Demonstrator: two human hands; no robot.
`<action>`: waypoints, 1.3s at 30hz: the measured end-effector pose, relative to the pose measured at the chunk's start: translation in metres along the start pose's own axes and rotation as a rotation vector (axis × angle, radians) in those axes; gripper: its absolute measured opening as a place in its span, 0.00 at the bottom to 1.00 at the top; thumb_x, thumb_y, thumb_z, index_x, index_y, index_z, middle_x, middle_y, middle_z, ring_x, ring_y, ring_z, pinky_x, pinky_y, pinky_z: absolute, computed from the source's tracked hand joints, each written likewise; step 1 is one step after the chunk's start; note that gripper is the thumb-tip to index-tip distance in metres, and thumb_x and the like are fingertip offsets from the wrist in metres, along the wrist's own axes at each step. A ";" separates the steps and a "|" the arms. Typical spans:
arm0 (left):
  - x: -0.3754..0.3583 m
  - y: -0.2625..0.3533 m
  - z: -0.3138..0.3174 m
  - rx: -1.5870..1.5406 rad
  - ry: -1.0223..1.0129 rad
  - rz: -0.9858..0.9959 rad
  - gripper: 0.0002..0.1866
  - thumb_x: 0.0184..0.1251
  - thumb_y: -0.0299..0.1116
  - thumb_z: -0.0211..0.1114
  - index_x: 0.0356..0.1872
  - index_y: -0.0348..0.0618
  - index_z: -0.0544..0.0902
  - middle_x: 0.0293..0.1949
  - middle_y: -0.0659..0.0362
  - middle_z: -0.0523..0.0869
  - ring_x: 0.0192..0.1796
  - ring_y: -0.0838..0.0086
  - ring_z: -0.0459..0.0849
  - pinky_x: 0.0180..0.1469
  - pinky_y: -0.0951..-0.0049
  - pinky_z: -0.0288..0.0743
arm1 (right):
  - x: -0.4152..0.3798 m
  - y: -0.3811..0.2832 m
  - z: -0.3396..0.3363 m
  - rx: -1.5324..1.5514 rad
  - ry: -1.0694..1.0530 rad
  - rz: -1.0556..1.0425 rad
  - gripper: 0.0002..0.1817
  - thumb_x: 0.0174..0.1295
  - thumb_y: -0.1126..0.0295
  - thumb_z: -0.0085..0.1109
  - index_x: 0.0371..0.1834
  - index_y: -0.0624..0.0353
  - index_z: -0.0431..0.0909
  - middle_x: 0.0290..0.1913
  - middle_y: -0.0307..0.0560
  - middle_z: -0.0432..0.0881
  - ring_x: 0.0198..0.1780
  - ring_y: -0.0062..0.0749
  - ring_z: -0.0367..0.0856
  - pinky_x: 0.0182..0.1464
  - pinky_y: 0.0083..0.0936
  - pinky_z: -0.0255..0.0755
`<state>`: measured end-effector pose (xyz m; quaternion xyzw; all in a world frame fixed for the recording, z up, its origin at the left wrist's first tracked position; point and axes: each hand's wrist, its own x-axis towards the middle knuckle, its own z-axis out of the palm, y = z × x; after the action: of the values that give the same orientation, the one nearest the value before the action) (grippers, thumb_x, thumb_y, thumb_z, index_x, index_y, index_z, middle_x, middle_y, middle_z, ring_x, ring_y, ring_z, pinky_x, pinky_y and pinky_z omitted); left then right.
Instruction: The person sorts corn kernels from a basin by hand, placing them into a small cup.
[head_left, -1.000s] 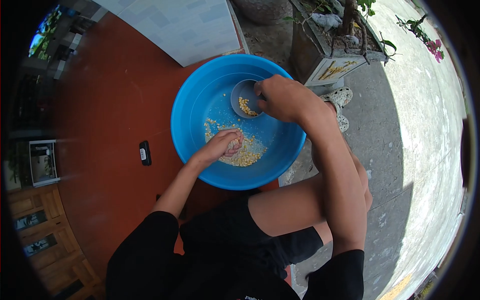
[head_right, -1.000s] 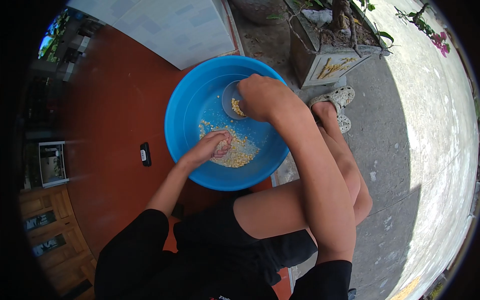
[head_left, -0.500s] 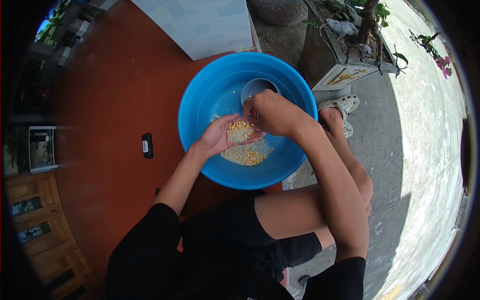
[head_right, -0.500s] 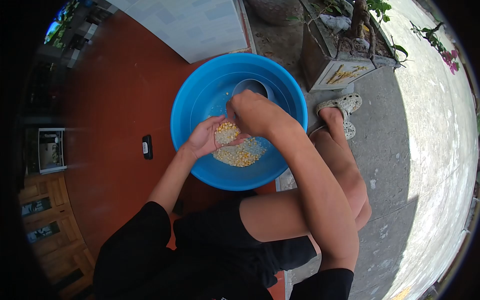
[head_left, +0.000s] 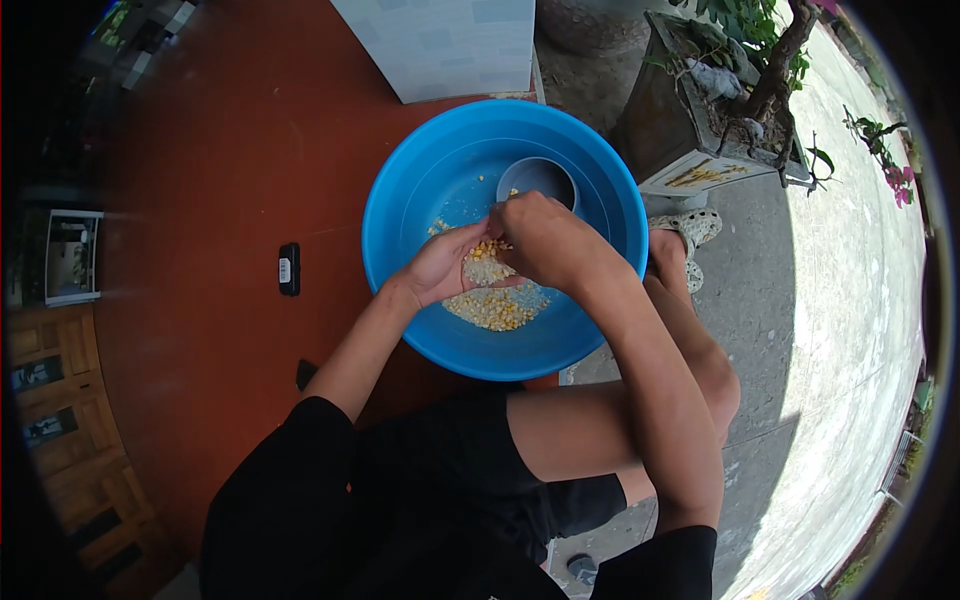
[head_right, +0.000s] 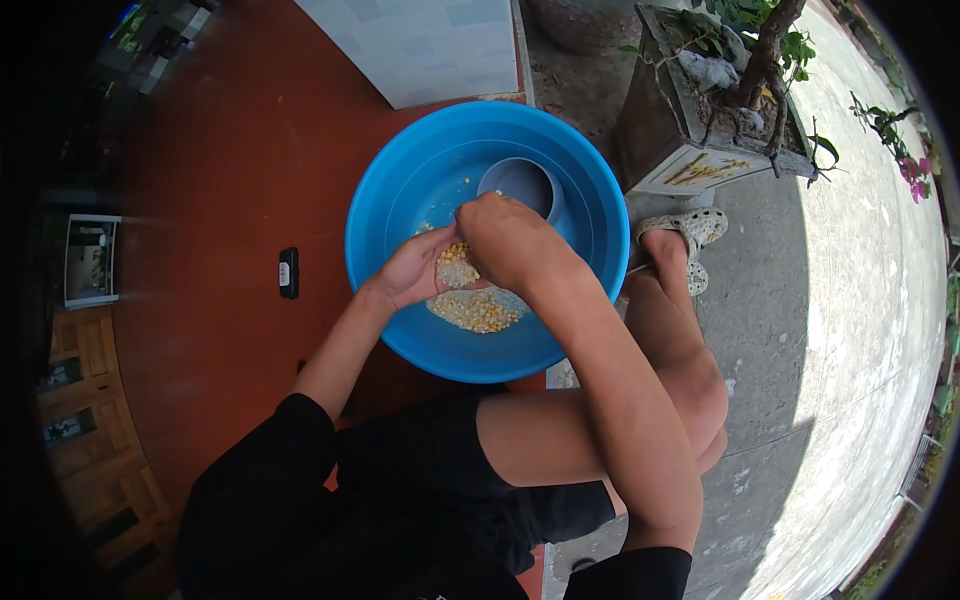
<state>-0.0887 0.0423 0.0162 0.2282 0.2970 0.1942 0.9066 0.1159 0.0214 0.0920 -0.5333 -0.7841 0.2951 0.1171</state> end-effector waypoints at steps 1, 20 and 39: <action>0.000 0.000 0.001 -0.004 0.007 0.002 0.25 0.96 0.49 0.44 0.74 0.40 0.74 0.68 0.51 0.82 0.72 0.58 0.85 0.75 0.39 0.83 | 0.001 0.000 0.000 0.003 -0.007 0.013 0.09 0.59 0.80 0.72 0.44 0.67 0.91 0.46 0.69 0.91 0.55 0.60 0.93 0.60 0.49 0.86; 0.005 0.009 -0.002 0.118 -0.116 -0.007 0.41 0.95 0.58 0.36 0.80 0.23 0.67 0.74 0.36 0.81 0.78 0.49 0.81 0.75 0.55 0.83 | -0.007 0.014 -0.035 0.359 -0.044 0.091 0.06 0.65 0.79 0.69 0.40 0.68 0.93 0.34 0.53 0.94 0.36 0.34 0.95 0.44 0.31 0.85; 0.002 0.013 0.009 0.149 -0.060 0.062 0.40 0.96 0.54 0.33 0.79 0.20 0.70 0.74 0.31 0.79 0.78 0.46 0.81 0.77 0.58 0.82 | 0.018 0.062 -0.019 0.204 0.269 0.249 0.09 0.69 0.74 0.70 0.43 0.70 0.93 0.25 0.50 0.90 0.26 0.31 0.88 0.35 0.32 0.83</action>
<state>-0.0841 0.0515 0.0290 0.3097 0.2763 0.1929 0.8891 0.1661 0.0601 0.0683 -0.6459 -0.6556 0.3114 0.2366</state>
